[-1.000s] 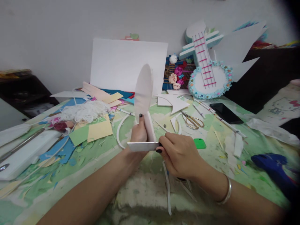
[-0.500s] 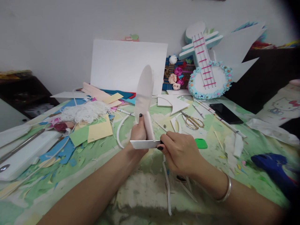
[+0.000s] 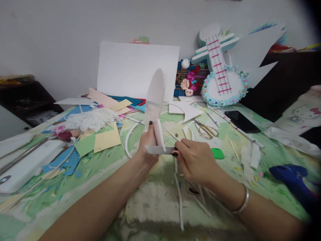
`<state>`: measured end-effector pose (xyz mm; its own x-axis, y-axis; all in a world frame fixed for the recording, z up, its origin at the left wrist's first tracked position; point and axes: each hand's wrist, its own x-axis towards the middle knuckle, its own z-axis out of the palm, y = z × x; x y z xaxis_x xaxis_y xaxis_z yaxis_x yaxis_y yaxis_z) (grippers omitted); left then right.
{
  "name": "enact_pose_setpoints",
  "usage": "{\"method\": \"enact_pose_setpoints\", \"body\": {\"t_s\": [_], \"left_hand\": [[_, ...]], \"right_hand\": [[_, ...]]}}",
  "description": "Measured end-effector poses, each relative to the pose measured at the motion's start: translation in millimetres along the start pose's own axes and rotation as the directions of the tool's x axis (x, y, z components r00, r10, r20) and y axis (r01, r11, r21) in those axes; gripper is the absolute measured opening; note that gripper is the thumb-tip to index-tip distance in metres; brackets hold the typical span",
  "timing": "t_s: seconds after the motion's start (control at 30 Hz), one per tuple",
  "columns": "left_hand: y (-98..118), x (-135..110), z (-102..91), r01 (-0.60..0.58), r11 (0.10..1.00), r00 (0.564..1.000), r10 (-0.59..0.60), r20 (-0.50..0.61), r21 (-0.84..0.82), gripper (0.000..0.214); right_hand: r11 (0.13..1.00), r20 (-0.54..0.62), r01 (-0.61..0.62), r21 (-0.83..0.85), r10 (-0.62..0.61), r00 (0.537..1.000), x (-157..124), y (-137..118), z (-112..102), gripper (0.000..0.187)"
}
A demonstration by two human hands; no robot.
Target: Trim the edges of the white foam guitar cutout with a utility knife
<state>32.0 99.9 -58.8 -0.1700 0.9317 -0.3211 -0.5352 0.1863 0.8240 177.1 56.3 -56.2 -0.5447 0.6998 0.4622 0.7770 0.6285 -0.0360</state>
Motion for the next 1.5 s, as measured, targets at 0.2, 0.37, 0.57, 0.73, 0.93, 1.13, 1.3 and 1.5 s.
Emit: {"method": "enact_pose_setpoints", "body": {"t_s": [0.2,0.37,0.57,0.73,0.93,1.13,1.3,1.5], "left_hand": [[1.0,1.1,1.2,-0.014,1.0,0.998,0.014,-0.065,0.002,0.047],[2.8,-2.3,3.0,-0.016,1.0,0.997,0.016,-0.075,0.006,0.043],[4.3,-5.9,3.9,-0.043,0.999,0.998,0.043,-0.043,-0.013,0.039],[4.5,-5.9,4.8,-0.06,0.998,0.997,0.06,-0.057,-0.008,0.042],[-3.9,-5.2,4.1,-0.084,0.996,0.996,0.085,-0.025,0.032,0.044],[-7.2,-7.5,6.5,-0.078,0.995,0.994,0.083,-0.073,0.062,0.045],[-4.8,-9.0,7.5,-0.03,0.999,0.996,0.033,-0.086,0.041,0.043],[-7.4,-7.3,4.3,-0.071,0.997,0.997,0.071,-0.014,-0.009,0.044]], "right_hand": [[0.999,0.018,-0.037,-0.02,0.038,0.999,1.1,1.6,-0.1,0.031],[0.998,0.037,-0.06,-0.027,0.061,0.997,1.8,3.4,0.0,0.029],[0.998,0.047,-0.068,-0.015,0.068,0.997,2.5,4.8,0.0,0.03],[0.998,0.011,-0.056,-0.016,0.057,0.998,1.9,2.9,2.3,0.033],[1.0,-0.019,-0.018,-0.005,0.018,1.0,2.5,0.6,5.4,0.032],[1.0,-0.022,-0.02,0.007,0.021,1.0,2.5,-4.8,3.6,0.03],[0.999,0.007,-0.054,0.002,0.054,0.999,2.8,-5.2,0.7,0.029],[0.997,0.009,-0.075,-0.009,0.075,0.997,2.2,-2.9,1.4,0.03]]}}
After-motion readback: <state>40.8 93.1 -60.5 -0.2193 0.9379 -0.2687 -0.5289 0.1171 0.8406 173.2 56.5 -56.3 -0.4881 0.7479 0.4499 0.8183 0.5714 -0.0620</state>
